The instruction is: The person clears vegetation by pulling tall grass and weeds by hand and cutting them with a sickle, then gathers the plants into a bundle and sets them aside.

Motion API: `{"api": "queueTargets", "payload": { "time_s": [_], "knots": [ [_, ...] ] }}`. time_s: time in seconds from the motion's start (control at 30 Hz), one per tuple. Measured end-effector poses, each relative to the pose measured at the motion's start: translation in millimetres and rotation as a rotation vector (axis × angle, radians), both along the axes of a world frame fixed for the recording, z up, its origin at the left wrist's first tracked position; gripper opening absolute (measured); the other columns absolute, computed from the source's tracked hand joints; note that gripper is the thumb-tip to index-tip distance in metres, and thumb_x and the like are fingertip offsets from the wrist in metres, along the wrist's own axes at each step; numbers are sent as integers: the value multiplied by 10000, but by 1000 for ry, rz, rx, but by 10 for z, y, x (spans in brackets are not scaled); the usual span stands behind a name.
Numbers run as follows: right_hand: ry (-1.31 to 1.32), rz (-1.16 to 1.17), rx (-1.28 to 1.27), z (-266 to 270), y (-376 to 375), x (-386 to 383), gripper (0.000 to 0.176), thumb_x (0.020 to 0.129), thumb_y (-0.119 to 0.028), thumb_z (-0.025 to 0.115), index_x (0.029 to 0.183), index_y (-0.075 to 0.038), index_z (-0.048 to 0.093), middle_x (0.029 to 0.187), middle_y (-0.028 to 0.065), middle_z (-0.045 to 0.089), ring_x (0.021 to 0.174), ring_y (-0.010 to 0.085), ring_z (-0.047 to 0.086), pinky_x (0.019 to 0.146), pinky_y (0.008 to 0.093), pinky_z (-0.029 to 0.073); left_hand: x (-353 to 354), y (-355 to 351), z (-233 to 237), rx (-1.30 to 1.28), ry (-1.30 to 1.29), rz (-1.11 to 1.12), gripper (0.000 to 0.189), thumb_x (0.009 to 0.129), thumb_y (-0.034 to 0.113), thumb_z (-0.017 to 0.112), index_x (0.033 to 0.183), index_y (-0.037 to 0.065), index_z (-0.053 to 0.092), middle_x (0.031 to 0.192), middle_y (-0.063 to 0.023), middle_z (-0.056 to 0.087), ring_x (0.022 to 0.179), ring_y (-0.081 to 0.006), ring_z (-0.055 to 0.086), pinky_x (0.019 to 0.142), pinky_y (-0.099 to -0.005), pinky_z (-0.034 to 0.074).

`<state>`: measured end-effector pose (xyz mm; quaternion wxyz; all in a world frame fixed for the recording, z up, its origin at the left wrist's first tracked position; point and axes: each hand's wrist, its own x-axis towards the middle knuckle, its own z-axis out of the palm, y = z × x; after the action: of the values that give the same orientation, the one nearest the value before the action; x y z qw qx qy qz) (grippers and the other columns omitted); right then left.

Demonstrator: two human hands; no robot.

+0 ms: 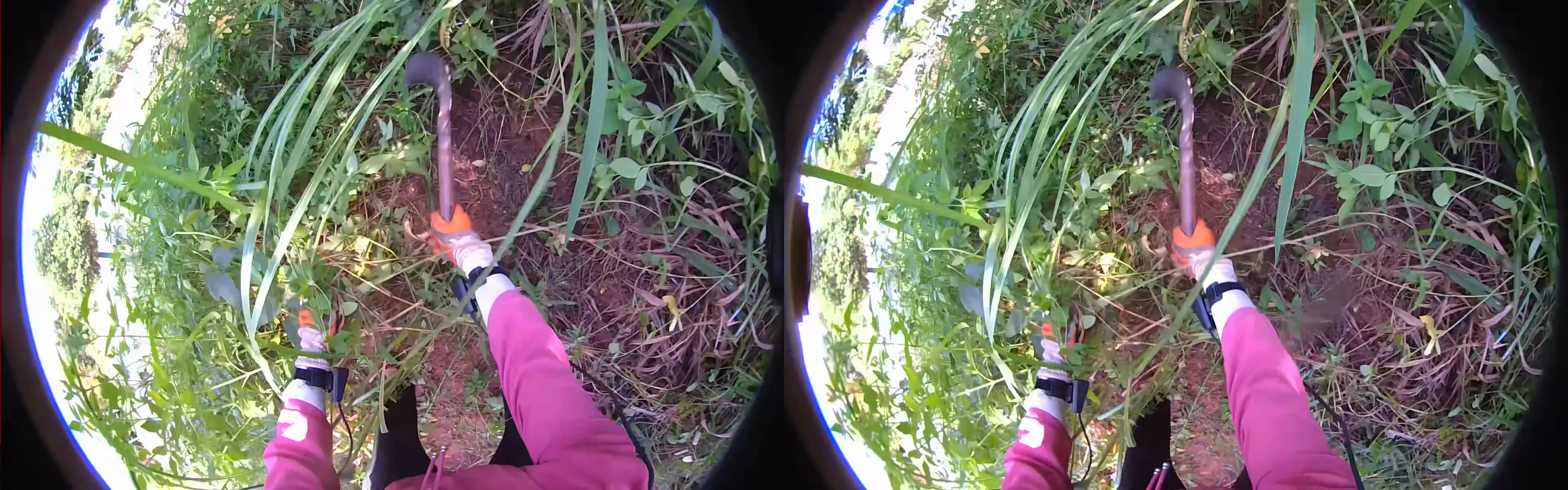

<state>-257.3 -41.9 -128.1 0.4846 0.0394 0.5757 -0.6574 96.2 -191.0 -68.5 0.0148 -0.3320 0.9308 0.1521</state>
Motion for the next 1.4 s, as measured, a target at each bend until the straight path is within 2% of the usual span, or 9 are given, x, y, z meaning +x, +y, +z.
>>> {"api": "queueTargets", "payload": {
  "time_s": [0.1,0.17,0.37,0.67,0.93,1.0,1.07,1.23,1.4],
  "knots": [
    [-223,461,405,-787,885,819,216,830,-233,633,958,-92,531,636,70,552,509,203,547,439,362,443,618,79,-326,682,535,410,284,836,324,580,993,94,634,987,-52,652,868,-221,634,687,-376,491],
    [-160,957,610,-961,1621,1274,251,830,-272,618,972,-65,601,688,102,622,556,234,594,479,386,462,780,192,-202,607,416,489,261,847,288,573,996,82,633,976,-60,651,859,-220,634,685,-374,491],
    [-392,338,416,-546,1910,1505,293,847,-205,630,1082,-57,537,669,47,535,529,188,524,451,367,421,1425,285,-118,298,255,591,199,882,180,550,1006,47,630,942,-86,649,831,-216,633,678,-371,490],
    [108,-219,24,-67,-531,367,264,863,-168,645,1042,-32,508,687,60,532,435,158,496,374,331,422,1089,493,182,268,194,617,194,908,194,572,1007,30,605,910,-101,651,766,-231,635,672,-371,505],
    [399,1133,857,-1341,1544,1673,384,861,-176,617,1225,-69,556,1052,143,661,902,331,654,770,398,532,1223,710,108,377,218,663,194,896,204,582,988,35,607,901,-113,652,772,-246,635,676,-379,503],
    [678,1103,823,-1291,1678,1784,312,824,-198,643,1087,-54,557,937,169,647,887,323,653,744,413,518,1284,869,85,414,191,684,194,893,206,584,983,37,607,899,-116,652,774,-249,635,677,-381,503],
    [54,872,675,-651,1378,1610,238,864,-214,603,1041,-59,568,867,132,647,754,277,643,647,377,521,1404,1086,153,453,153,694,194,890,209,587,978,38,608,896,-119,652,776,-253,635,678,-382,502],
    [-128,672,650,-615,1255,1402,263,822,-298,644,939,-72,574,762,114,634,653,265,636,582,393,509,1446,1263,184,476,124,719,194,882,216,593,966,42,609,890,-127,652,780,-263,635,681,-387,501],
    [593,867,907,-200,1163,785,360,835,-310,586,1099,-64,596,940,191,671,900,367,649,755,442,510,1417,1305,85,495,116,738,195,874,222,599,954,45,610,885,-135,652,784,-272,635,683,-392,500]
  ]
}}
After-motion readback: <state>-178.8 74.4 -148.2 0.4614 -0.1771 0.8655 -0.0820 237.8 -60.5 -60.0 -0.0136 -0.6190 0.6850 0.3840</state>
